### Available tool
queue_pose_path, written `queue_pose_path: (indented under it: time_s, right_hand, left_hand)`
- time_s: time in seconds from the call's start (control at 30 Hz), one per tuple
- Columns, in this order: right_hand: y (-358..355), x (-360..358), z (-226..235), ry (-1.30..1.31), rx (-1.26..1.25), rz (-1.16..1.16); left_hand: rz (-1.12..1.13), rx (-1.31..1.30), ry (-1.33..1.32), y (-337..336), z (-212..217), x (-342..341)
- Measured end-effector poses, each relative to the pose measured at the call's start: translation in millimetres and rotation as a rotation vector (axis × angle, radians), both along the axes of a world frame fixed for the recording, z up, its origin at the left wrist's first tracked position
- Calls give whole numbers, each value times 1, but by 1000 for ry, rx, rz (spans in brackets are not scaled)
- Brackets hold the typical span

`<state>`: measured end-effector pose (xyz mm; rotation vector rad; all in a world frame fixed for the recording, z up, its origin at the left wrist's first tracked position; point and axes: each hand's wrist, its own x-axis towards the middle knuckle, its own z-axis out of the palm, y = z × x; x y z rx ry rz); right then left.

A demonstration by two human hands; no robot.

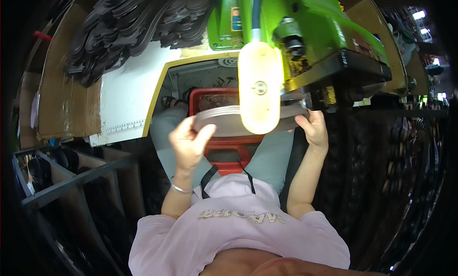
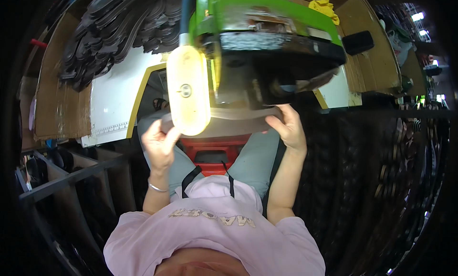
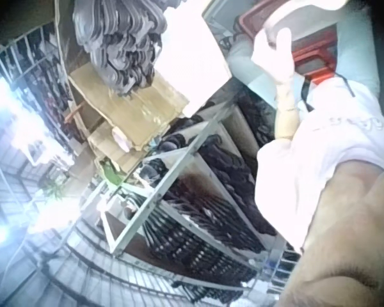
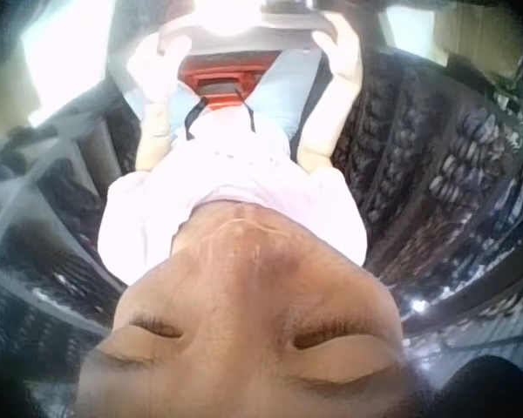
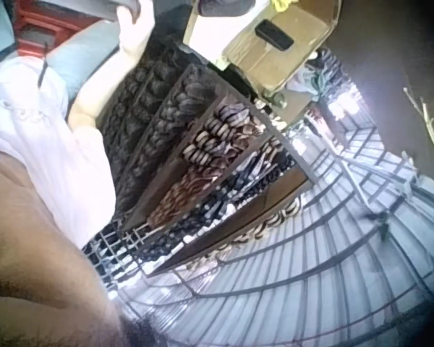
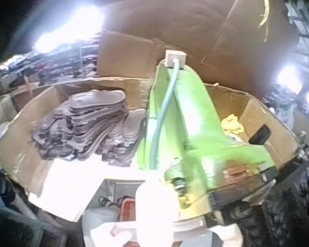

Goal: The person sits at a green grinding machine and repeatedly presses the edges of shoe insoles against the grinding wheel. They handle the insoles one by one, rotating them to grind different edges, and place the finished insoles on a nearby surface.

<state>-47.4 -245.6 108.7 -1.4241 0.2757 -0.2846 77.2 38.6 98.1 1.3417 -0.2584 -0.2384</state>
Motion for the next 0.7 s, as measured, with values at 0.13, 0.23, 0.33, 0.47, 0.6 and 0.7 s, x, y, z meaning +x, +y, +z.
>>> queue_pose_path:
  time_s: [0.13, 0.23, 0.33, 0.47, 0.6, 0.7]
  right_hand:
    - [-17, -53, -35, 49, 117, -139]
    - [-12, -83, -44, 37, 222, -274]
    - [-4, -94, -40, 11, 236, -387]
    - [-7, -94, -21, -30, 197, -456]
    - [-26, -73, 10, -32, 99, -428]
    - [-41, -48, 29, -6, 42, -347]
  left_hand:
    - [-149, -13, -36, -50, 7, -21]
    - [-170, -38, -148, -88, -19, -28]
    - [-142, -40, -132, -115, -9, -25]
    - [-181, -137, 160, -115, 0, -26]
    - [-179, -249, 230, -102, -1, -35]
    - [-202, -333, 199, -92, -10, -33]
